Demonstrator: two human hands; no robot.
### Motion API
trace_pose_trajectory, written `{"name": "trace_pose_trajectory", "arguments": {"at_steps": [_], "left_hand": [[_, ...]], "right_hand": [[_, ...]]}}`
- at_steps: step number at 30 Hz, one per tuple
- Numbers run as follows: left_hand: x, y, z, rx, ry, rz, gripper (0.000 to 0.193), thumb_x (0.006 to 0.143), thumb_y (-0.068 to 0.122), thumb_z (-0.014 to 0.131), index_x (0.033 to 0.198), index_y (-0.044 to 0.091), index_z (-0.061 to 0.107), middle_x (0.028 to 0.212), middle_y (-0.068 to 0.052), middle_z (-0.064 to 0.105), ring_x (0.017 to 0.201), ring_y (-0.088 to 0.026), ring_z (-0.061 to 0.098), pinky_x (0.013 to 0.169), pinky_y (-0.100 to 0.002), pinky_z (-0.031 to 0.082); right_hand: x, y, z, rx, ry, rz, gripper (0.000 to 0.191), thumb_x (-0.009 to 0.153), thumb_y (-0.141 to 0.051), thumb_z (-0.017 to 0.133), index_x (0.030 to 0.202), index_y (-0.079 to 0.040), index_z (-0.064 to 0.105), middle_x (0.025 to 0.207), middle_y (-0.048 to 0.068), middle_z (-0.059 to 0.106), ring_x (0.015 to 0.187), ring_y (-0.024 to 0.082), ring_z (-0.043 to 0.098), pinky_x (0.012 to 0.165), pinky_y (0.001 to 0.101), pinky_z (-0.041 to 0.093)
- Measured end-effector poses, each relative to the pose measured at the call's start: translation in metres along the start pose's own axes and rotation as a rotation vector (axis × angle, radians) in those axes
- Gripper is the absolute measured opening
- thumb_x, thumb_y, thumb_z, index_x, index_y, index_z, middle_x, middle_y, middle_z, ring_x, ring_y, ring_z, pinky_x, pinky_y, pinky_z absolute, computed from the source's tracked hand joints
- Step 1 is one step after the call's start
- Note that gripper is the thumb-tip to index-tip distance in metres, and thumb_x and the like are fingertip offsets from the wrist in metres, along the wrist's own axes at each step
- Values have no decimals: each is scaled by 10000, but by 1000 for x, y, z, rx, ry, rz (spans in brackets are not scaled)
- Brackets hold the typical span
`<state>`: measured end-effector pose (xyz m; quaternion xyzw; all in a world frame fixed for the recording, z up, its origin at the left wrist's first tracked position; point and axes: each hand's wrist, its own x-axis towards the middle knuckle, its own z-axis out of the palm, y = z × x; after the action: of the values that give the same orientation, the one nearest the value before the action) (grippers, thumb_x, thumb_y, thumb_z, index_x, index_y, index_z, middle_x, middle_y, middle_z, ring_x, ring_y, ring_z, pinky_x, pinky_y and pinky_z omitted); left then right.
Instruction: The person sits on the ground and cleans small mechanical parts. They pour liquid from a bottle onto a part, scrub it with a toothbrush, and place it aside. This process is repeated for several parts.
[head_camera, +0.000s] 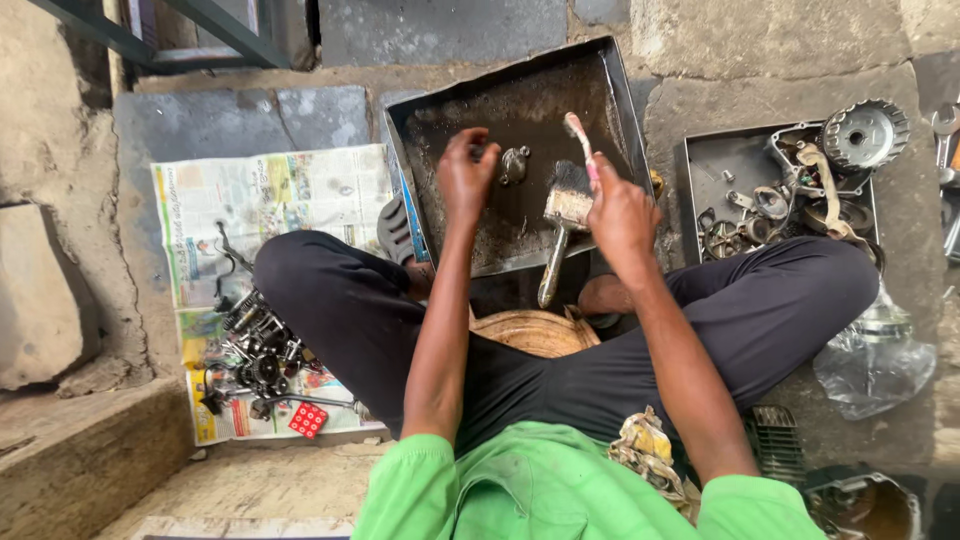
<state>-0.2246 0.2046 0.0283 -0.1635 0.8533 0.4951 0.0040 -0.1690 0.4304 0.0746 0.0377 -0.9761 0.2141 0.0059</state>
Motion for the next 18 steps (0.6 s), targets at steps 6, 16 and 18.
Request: {"name": "trace_pose_trajectory", "arguments": {"at_steps": [6,16,18], "left_hand": [[-13,-5,29,638,69,328,805,750,309,863,1440,124,492,1354,-168,620,958,-361,734,684,-417,642],[-16,13,21,493,-119,211,593,768,148,832,1313,130,599,1377,-200,528,836,-417,720,686,-546,606],[-18,17,20,480,-97,248,491,773,153,834,1221,143,635,1334,-169,562,857,-392,723,697,-530,607]], "right_hand": [[4,-7,3,-73,-115,72,404,949,-103,639,1350,-147,645,869,187,751,756,399,736,648,552,566],[11,-19,2,-92,-123,76,347,977,-189,640,1321,-147,642,846,203,738,771,454,712,651,594,541],[11,-20,2,-83,-104,73,335,977,-190,637,1309,-145,646,846,200,740,767,453,712,643,597,538]]}}
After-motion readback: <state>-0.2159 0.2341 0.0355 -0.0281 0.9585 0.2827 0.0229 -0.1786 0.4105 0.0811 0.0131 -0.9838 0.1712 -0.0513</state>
